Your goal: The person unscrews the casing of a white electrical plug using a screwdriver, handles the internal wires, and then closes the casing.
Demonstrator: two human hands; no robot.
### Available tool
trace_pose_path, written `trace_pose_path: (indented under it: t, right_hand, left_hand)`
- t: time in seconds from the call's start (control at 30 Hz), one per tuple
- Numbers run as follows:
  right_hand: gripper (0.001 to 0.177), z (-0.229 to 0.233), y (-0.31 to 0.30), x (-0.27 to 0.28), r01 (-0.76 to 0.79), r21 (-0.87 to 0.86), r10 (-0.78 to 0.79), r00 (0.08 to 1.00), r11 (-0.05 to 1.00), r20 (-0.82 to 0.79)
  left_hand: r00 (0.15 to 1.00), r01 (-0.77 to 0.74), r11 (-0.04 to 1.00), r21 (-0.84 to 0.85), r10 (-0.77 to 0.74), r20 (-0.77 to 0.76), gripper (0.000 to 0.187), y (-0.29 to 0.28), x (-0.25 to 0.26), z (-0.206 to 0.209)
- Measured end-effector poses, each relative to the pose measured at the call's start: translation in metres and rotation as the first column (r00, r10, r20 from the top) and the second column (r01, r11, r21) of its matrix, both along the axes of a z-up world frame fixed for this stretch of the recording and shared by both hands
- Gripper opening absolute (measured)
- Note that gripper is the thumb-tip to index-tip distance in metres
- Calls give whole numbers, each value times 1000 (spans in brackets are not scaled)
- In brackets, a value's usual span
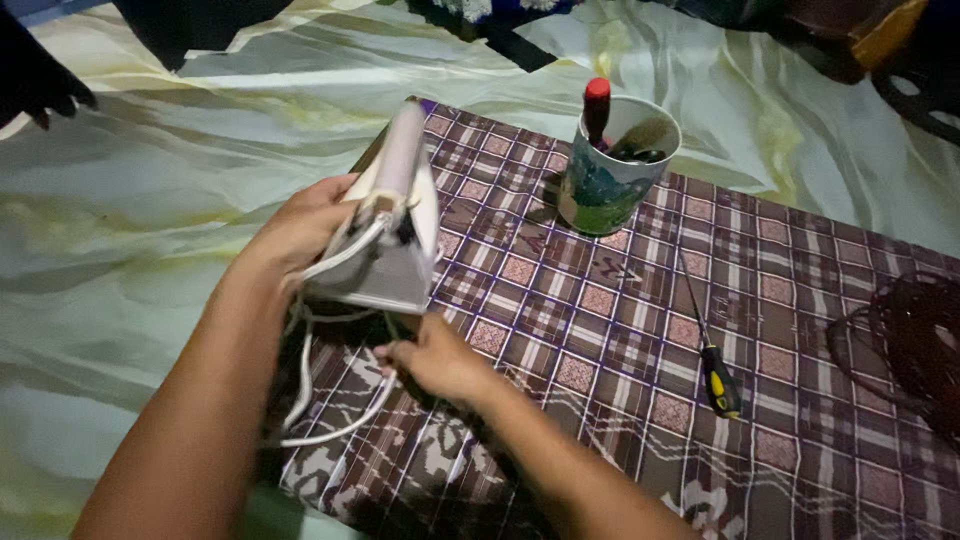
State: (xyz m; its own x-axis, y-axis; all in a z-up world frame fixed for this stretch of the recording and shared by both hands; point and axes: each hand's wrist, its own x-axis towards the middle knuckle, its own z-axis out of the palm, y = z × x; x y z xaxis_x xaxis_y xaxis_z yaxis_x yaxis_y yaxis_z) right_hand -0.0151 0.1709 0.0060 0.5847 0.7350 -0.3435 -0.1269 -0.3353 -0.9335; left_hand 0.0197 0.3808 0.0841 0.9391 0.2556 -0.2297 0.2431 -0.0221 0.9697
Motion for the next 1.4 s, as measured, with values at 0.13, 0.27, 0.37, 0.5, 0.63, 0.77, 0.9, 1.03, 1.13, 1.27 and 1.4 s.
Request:
trace_pose_path:
  t: [0.13, 0.27, 0.37, 0.5, 0.63, 0.77, 0.9, 1.03, 1.13, 1.27, 1.4]
  right_hand:
    - [40, 4, -42, -21, -71, 138, -42, 733, 988, 679]
    - [39, 30, -121, -36, -2, 6, -2, 759, 1000, 651]
    - [33, 47, -184, -30, 154, -47, -91, 774, 987, 626]
    - [24, 56, -268, -22, 423, 7, -293, 616, 906, 731]
    - [24, 54, -343, -16, 645, 5, -481, 564, 764, 671]
    - [25, 49, -404, -9, 735, 91, -567, 430, 671, 703]
    - [24, 47, -452, -9, 814, 73, -535, 308, 576, 787]
    - [24, 48, -494, -13, 835, 123, -485, 186, 536, 854]
    - [25, 53, -523, -15, 851, 138, -479, 145, 506, 866]
    - [24, 55, -549, -22, 896, 100, -500, 146, 432, 853]
    - [23, 52, -556, -25, 849, 177, -469, 92, 499, 878]
  left_hand:
    - [997, 44, 979, -201, -31, 67, 49, -42, 41, -9]
    - [998, 41, 940, -337, -23, 57, 37, -65, 77, -44]
    - [1000, 9, 925, -381, -3, 17, 30, -61, 104, -85]
    - [998, 53, 904, -424, -56, 6, 25, -35, 146, -152]
    - [999, 25, 924, -381, -42, -36, 23, -36, 165, -186]
    - [998, 25, 948, -319, -44, -53, 22, -77, 183, -182]
    - [998, 5, 969, -246, -19, -52, 20, -116, 176, -156]
    - [999, -8, 984, -177, 1, -40, 19, -149, 170, -137]
    - [999, -35, 993, -113, 32, -29, 18, -159, 160, -128]
    - [994, -110, 994, 3, 110, -1, 16, -166, 135, -109]
    - [958, -287, 937, 197, 281, 61, 15, -119, 80, -93]
